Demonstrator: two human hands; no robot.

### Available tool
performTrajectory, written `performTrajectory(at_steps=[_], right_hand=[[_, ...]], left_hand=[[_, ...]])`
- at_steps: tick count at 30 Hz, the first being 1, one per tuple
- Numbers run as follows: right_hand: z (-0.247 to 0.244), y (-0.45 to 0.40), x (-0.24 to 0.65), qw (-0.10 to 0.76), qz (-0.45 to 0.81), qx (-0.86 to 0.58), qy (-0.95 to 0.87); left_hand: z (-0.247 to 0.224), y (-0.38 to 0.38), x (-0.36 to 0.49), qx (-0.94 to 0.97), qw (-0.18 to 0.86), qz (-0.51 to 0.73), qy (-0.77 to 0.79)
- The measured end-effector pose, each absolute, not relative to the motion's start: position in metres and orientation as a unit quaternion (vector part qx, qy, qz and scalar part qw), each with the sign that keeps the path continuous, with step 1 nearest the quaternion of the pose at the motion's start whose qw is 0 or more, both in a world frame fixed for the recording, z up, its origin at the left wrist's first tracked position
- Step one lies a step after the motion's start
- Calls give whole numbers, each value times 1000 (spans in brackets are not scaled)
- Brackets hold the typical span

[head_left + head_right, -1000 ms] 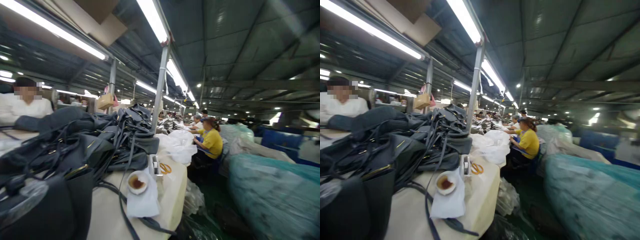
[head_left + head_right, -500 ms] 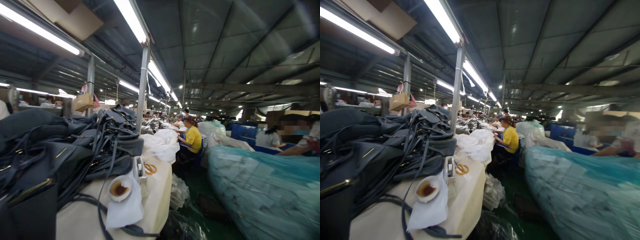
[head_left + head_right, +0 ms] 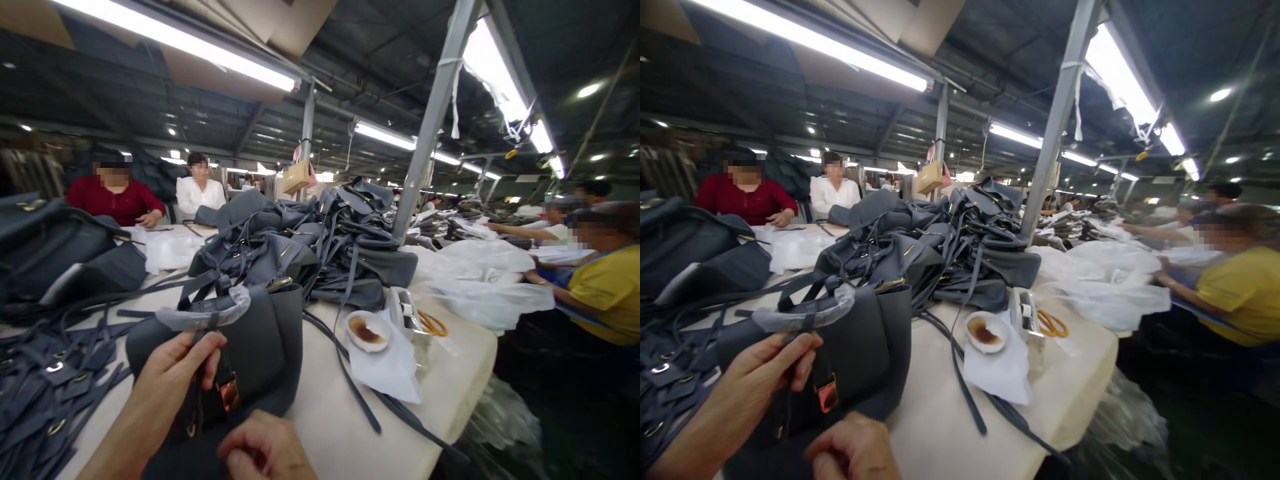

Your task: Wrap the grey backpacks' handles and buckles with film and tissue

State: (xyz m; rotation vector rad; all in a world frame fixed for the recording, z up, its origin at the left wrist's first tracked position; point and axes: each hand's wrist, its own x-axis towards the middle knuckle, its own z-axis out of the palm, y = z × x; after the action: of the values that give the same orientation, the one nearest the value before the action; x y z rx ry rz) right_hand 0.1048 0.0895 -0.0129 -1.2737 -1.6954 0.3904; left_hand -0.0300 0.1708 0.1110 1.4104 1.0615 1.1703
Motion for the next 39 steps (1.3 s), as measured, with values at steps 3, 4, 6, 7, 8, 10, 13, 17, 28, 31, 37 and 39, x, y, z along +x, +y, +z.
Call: performTrajectory(at_steps=[3,4,6,7,8,10,13,17,28,31,37,39], right_hand=[[18,89,157,438,61,-557,-703],[26,92,180,398,-16,-594,-699],[34,102,232,373,-83,-640,-666],[34,108,258,356,-109,-661,-651],[31,115,281,332,-130,-681,-639],[20,127,318,279,-160,-712,-624],[-1,137,346,212,-182,-735,-618],[-16,144,355,184,-194,-737,-621],[-6,89,342,243,-105,-678,-685],[-10,77,337,241,-68,-659,-709],[-4,79,334,269,-5,-686,-676],[0,81,334,280,14,-702,-654]], left_hand=[[109,172,-31,601,472,475,435],[108,171,-31,607,471,472,433],[108,171,-33,617,469,469,424],[108,171,-34,619,469,469,419],[109,172,-35,621,470,471,415],[110,174,-38,622,466,476,411],[111,179,-46,621,449,488,418],[110,183,-51,609,446,503,421],[110,184,-47,601,474,503,401],[110,183,-46,602,477,500,400],[110,180,-46,605,483,492,399],[109,180,-46,602,483,495,399]])
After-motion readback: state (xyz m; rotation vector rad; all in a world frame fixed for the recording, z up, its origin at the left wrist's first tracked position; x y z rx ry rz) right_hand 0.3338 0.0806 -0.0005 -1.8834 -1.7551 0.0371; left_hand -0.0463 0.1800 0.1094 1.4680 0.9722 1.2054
